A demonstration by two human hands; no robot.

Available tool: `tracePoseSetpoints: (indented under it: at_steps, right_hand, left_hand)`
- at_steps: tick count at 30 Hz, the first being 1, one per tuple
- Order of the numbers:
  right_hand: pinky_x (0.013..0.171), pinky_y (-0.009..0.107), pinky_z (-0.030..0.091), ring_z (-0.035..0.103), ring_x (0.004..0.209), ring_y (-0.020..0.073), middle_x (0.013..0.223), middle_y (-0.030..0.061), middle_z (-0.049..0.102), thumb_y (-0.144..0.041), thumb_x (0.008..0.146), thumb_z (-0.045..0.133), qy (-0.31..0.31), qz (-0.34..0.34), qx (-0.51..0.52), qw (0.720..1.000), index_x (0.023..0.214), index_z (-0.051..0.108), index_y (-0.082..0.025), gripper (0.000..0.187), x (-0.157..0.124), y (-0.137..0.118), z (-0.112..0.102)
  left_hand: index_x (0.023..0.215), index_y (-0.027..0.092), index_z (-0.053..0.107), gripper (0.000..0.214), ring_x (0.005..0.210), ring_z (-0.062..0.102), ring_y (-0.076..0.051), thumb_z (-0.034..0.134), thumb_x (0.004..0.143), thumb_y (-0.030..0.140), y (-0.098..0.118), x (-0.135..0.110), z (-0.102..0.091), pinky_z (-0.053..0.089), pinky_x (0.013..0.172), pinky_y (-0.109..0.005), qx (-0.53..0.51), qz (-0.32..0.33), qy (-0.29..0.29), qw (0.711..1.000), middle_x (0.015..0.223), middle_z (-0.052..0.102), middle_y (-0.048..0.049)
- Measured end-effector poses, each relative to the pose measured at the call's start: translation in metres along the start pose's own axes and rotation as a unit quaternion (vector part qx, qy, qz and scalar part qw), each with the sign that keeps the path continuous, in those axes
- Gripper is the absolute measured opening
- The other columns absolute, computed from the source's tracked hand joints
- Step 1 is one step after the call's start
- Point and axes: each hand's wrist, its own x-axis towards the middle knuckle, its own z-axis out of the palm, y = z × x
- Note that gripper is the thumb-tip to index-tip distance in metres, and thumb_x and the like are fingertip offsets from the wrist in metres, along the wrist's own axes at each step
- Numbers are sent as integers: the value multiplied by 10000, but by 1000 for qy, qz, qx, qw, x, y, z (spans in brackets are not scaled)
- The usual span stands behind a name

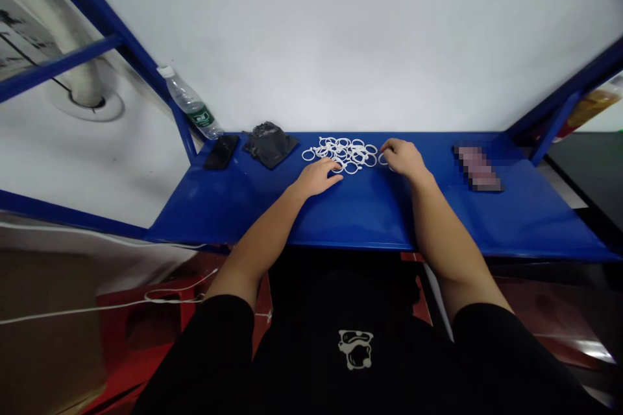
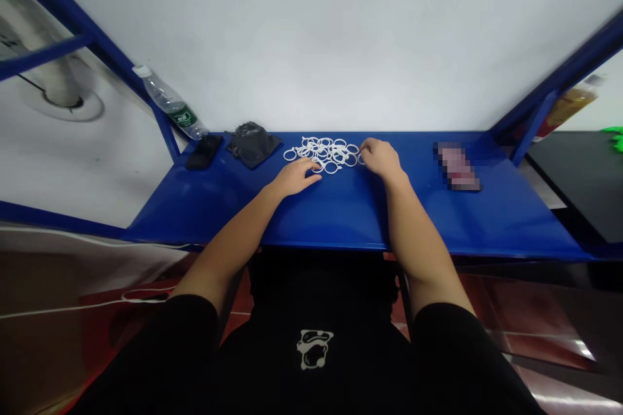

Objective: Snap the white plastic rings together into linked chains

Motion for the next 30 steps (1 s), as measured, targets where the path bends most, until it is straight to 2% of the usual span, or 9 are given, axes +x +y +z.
tracePoseSetpoints:
  at_steps: [3,5,12,16,21,24,30]
  right_hand:
    - [904,439,580,768,1039,318,1118,135,860,-204,913,599,-70,10,-27,997,1097,876,-225,333,6,8,5]
    - [911,447,587,771,1059,324,1154,133,864,-204,916,609,-95,12,-46,994,1077,888,-234,324,8,10,8]
    - [890,471,593,783,1058,341,1176,123,869,-200,891,661,-124,34,-93,987,1071,929,-284,334,12,29,-1]
    - [935,491,601,783,1114,359,1259,131,848,-187,880,668,-112,15,-98,989,1276,903,-295,474,11,40,-6]
    - [1059,540,608,744,1267,394,1487,177,741,-226,958,624,-16,-61,-69,996,1496,786,-254,563,4,18,13]
    - [1106,540,596,714,1340,401,1578,185,699,-234,957,629,-34,-111,-55,992,1585,706,-223,633,-1,-1,27]
    - [1080,496,587,743,1264,363,1442,177,778,-298,1011,610,-72,-151,-38,985,1496,735,-210,508,-11,-28,42]
  left_hand:
    - [1317,231,807,247,1238,761,-280,777,1093,329,1,0,0,618,1060,-430,5,-4,0,1000,1357,790,-90]
    - [1306,233,813,236,1209,767,-273,776,1091,322,0,0,-1,621,1032,-416,5,-9,2,1000,1339,794,-90]
    - [1214,236,834,154,1101,771,-257,792,1067,253,-6,2,-1,606,939,-381,14,-53,25,998,1193,807,-80]
    - [1096,240,838,57,1082,767,-263,800,1059,258,-5,2,-5,599,930,-383,25,-94,39,994,1182,812,-79]
    - [1088,251,840,60,1105,764,-281,784,1067,257,-1,1,-9,592,949,-395,49,-144,46,987,1176,821,-83]
    - [1109,247,841,76,1108,761,-283,779,1069,265,0,2,-9,590,944,-393,52,-153,50,986,1197,820,-90]
    - [1137,237,837,107,1135,763,-265,780,1079,306,2,1,-8,594,982,-384,22,-124,70,990,1252,823,-84]
